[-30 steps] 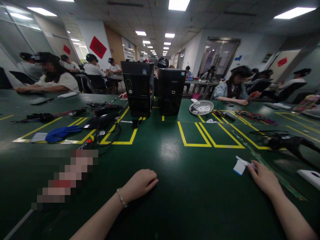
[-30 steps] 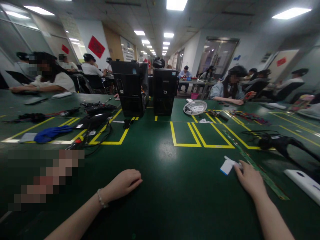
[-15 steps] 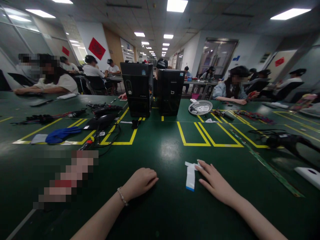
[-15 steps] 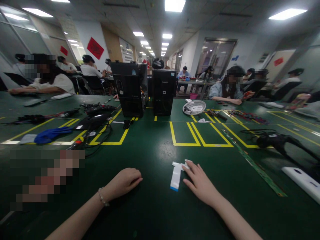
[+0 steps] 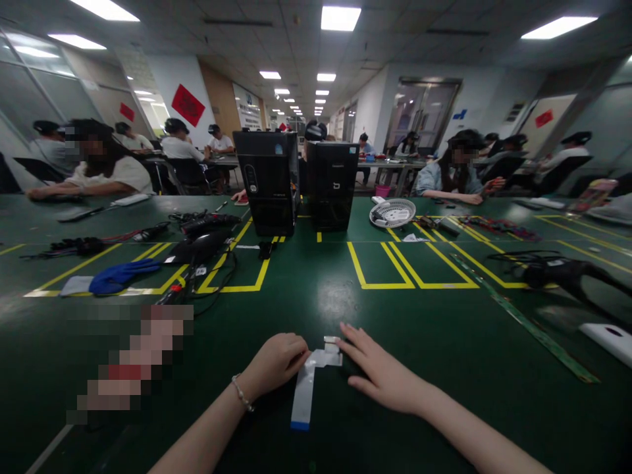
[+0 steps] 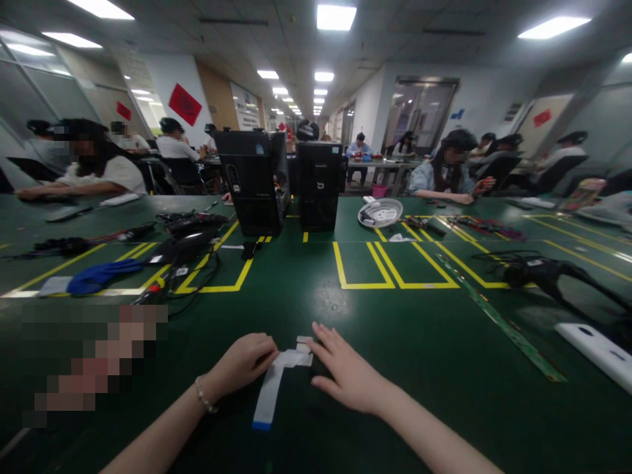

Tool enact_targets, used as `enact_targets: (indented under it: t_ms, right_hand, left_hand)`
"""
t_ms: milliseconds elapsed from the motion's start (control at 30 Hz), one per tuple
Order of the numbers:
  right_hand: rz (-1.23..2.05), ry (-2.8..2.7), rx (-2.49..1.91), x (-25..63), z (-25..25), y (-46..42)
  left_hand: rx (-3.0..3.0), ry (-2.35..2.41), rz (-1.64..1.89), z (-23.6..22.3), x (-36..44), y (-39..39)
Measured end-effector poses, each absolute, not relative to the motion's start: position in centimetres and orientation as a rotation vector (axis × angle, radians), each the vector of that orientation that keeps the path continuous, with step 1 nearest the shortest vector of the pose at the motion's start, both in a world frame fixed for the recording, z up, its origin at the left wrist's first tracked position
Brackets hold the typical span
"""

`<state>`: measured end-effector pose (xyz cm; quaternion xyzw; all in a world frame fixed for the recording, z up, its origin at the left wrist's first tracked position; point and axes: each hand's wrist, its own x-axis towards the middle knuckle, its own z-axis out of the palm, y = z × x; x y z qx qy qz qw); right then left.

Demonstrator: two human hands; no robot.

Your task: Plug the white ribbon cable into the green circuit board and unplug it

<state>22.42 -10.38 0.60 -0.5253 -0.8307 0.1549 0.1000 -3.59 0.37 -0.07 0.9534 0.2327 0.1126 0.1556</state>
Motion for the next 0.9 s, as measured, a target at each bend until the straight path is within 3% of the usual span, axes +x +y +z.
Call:
enact_targets:
  t_ms: [167,267,467,733,900]
  right_hand:
    - [-0.211,-1.549,-2.305,36.2,-1.0,-10.5]
    - [-0.365,-0.889,-2.692,43.9,-1.6,-13.5]
    - [-0.229,-0.667,-2.848,48.7,-1.4,-18.9]
    - [0.063,-0.717,-2.970,49.3,-2.1,-18.8]
    - [0.039,-0.800,-2.963,50.0,-2.8,-19.4]
  left_hand:
    - [2.737,0.597,0.295,-0.2,-3.6,0.1]
    - [2.750,0.550,0.283,-0.3,-3.5,-0.1]
    - [2.759,0.515,0.289,-0.5,-3.3,-0.2]
    - [2.751,0.534,0.268,-0.4,-3.0,-0.2]
    - [2.744,0.530,0.276,0.0,-2.7,-0.7]
